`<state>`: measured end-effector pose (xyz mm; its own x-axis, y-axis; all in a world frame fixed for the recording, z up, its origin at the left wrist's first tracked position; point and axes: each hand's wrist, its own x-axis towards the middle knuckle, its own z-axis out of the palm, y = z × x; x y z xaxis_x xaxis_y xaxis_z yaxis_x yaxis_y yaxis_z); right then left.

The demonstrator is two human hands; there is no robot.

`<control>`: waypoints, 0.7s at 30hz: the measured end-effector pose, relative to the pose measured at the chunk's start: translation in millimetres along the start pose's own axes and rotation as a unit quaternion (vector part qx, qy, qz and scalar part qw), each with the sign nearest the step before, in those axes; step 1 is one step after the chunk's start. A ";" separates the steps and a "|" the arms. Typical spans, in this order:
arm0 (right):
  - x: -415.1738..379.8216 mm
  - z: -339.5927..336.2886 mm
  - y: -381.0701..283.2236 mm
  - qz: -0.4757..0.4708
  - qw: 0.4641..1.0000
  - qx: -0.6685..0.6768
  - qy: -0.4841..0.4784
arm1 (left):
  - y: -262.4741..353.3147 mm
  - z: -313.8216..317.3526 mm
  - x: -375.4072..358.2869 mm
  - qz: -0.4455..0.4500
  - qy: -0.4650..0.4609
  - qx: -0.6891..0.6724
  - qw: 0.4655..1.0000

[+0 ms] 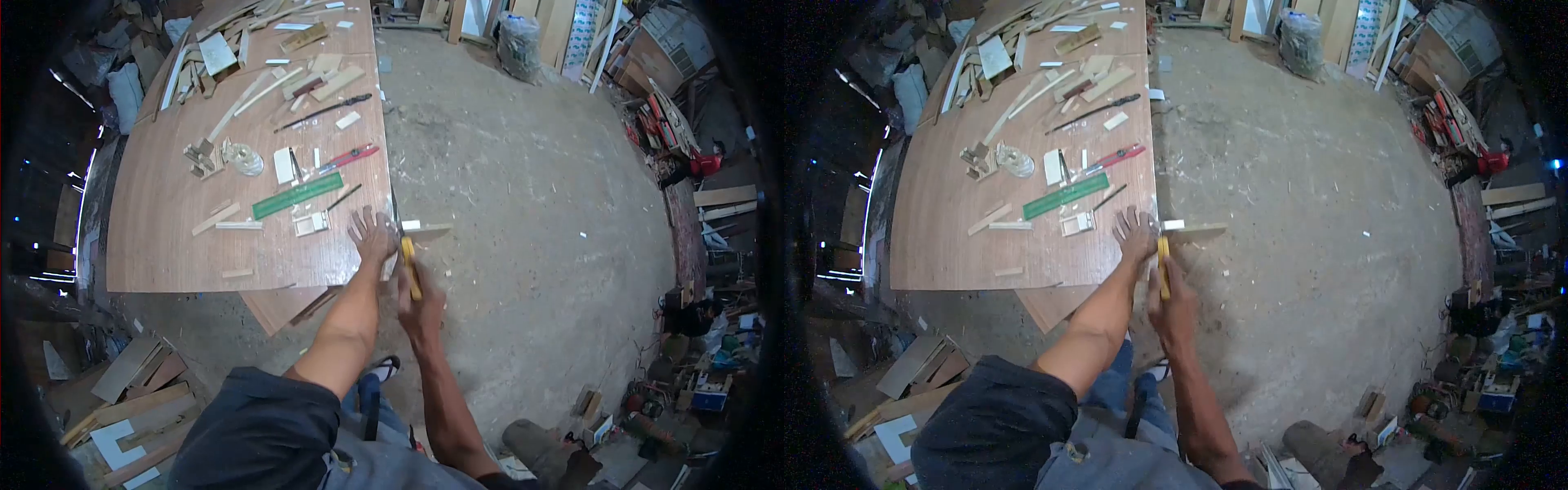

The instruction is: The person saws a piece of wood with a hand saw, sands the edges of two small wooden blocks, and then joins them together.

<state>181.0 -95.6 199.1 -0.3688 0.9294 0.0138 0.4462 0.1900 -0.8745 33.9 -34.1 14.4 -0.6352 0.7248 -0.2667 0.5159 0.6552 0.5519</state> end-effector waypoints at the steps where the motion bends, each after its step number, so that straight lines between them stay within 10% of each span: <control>1: 9.7 -0.6 -2.3 0.005 1.000 -0.006 -0.011 | 0.3 -1.2 -0.8 0.004 0.004 -0.007 1.000; 5: 8.3 4.4 9.5 -0.099 0.992 0.008 0.073 | 3.1 1.9 5.8 -0.020 -0.005 0.022 1.000; 21: 13.6 -0.9 -13.7 -0.039 0.999 -0.015 0.018 | 2.2 0.2 8.6 -0.024 -0.022 -0.006 0.999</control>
<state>170.6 -85.3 211.7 -0.3745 0.9220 0.0985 0.4424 0.2710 -0.8549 29.7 -26.3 13.2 -0.6325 0.7016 -0.3281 0.4783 0.6870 0.5470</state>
